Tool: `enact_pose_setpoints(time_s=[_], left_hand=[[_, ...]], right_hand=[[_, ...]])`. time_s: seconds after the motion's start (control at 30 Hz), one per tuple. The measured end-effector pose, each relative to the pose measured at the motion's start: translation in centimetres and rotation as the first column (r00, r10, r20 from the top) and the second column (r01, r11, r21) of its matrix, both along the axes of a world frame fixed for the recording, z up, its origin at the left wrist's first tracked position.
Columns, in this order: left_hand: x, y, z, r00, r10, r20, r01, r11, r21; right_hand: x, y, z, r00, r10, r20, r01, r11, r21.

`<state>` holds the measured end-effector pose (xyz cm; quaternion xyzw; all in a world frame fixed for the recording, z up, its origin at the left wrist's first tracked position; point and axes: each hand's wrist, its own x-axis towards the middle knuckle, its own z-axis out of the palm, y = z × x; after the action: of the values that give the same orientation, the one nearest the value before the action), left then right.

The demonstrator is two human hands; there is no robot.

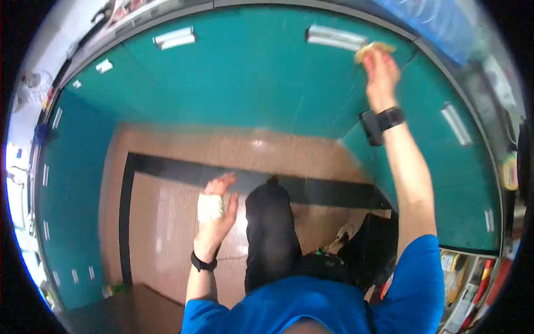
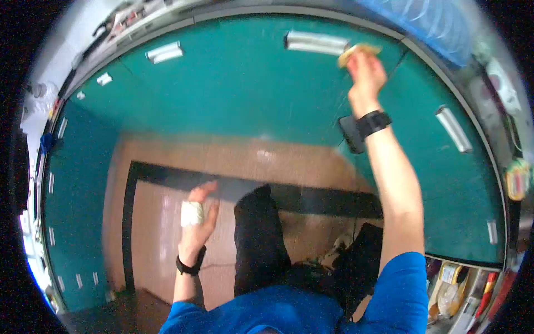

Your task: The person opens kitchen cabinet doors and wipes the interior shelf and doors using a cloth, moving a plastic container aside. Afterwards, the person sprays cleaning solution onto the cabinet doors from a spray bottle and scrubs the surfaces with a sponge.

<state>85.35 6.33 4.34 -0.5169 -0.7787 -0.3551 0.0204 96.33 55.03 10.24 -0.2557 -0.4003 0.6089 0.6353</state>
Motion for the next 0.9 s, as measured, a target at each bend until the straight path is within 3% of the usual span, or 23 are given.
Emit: enact_pose_setpoints(time_s=[0.1, 0.13, 0.17, 0.2, 0.3, 0.37, 0.43, 0.5, 0.53, 0.57, 0.6, 0.63, 0.67, 0.73, 0.77, 0.8, 0.83, 0.9], left_hand=[[-1.2, -1.1, -0.2, 0.984, 0.147, 0.105, -0.122, 0.97, -0.211], [-1.8, -1.2, -0.5, 0.981, 0.168, 0.092, -0.139, 0.954, -0.264], [-2.3, -0.1, 0.4, 0.955, 0.227, 0.191, -0.163, 0.939, -0.303], [-3.2, 0.7, 1.5, 0.955, 0.245, 0.169, -0.165, 0.909, -0.383], [-4.9, 2.4, 4.4, 0.915, 0.362, 0.181, -0.211, 0.807, -0.551], [-5.0, 3.0, 8.1, 0.84, 0.467, 0.275, -0.231, 0.767, -0.599], [-5.2, 2.9, 12.8, 0.743, 0.49, 0.455, -0.196, 0.81, -0.553], [-6.6, 1.2, 17.1, 0.773, 0.511, 0.375, -0.204, 0.761, -0.616], [-7.6, 0.0, 18.7, 0.774, 0.507, 0.38, -0.213, 0.773, -0.597], [-8.1, -0.6, 20.2, 0.779, 0.501, 0.378, -0.231, 0.789, -0.57], [-8.1, -0.6, 21.6, 0.791, 0.486, 0.372, -0.231, 0.8, -0.553], [-8.0, -0.6, 23.1, 0.806, 0.464, 0.368, -0.229, 0.817, -0.529], [-8.7, -0.5, 24.5, 0.84, 0.423, 0.34, -0.15, 0.784, -0.603], [-11.8, -5.3, 24.0, 0.756, 0.474, 0.451, -0.182, 0.815, -0.55], [-14.1, -8.2, 22.9, 0.703, 0.508, 0.498, -0.203, 0.814, -0.544], [-13.8, -8.6, 21.6, 0.673, 0.538, 0.508, -0.262, 0.815, -0.516], [-13.8, -8.5, 19.8, 0.649, 0.552, 0.523, -0.317, 0.821, -0.474], [-15.6, -8.9, 16.8, 0.647, 0.477, 0.595, -0.28, 0.874, -0.396]], right_hand=[[1.4, 1.0, -1.9, 0.986, 0.155, -0.065, -0.143, 0.977, 0.159], [2.7, 0.9, -2.7, 0.972, 0.233, 0.025, -0.233, 0.951, 0.202], [3.0, 0.8, -2.7, 0.946, 0.309, 0.097, -0.324, 0.909, 0.262], [2.7, 0.1, -2.1, 0.954, 0.3, 0.011, -0.297, 0.94, 0.169], [3.0, -0.3, -1.7, 0.954, 0.298, -0.017, -0.293, 0.947, 0.129], [4.0, -0.5, -1.4, 0.942, 0.336, 0.008, -0.334, 0.935, 0.121], [5.2, -1.4, -0.4, 0.924, 0.381, 0.038, -0.383, 0.919, 0.094], [6.6, -2.5, 0.9, 0.846, 0.531, -0.045, -0.532, 0.847, -0.013], [6.2, -2.6, -0.2, 0.879, 0.47, 0.078, -0.476, 0.869, 0.132], [6.6, -2.4, -1.2, 0.874, 0.479, 0.084, -0.486, 0.869, 0.098], [7.1, -2.1, -1.9, 0.62, 0.646, -0.446, -0.714, 0.7, 0.021], [8.0, -2.1, -2.1, 0.178, 0.512, -0.841, -0.87, 0.481, 0.109], [9.0, -2.5, -1.7, 0.181, 0.52, -0.835, -0.865, 0.488, 0.115], [12.3, -4.4, -0.6, 0.576, 0.727, -0.373, -0.787, 0.617, -0.011], [13.8, -5.6, -0.4, 0.695, 0.715, -0.078, -0.719, 0.694, -0.042], [15.3, -6.5, -0.8, 0.716, 0.696, 0.053, -0.688, 0.717, -0.108], [16.6, -7.0, -1.5, 0.737, 0.674, 0.052, -0.67, 0.738, -0.079], [18.6, -8.0, -3.0, 0.798, 0.597, 0.086, -0.574, 0.795, -0.195]])
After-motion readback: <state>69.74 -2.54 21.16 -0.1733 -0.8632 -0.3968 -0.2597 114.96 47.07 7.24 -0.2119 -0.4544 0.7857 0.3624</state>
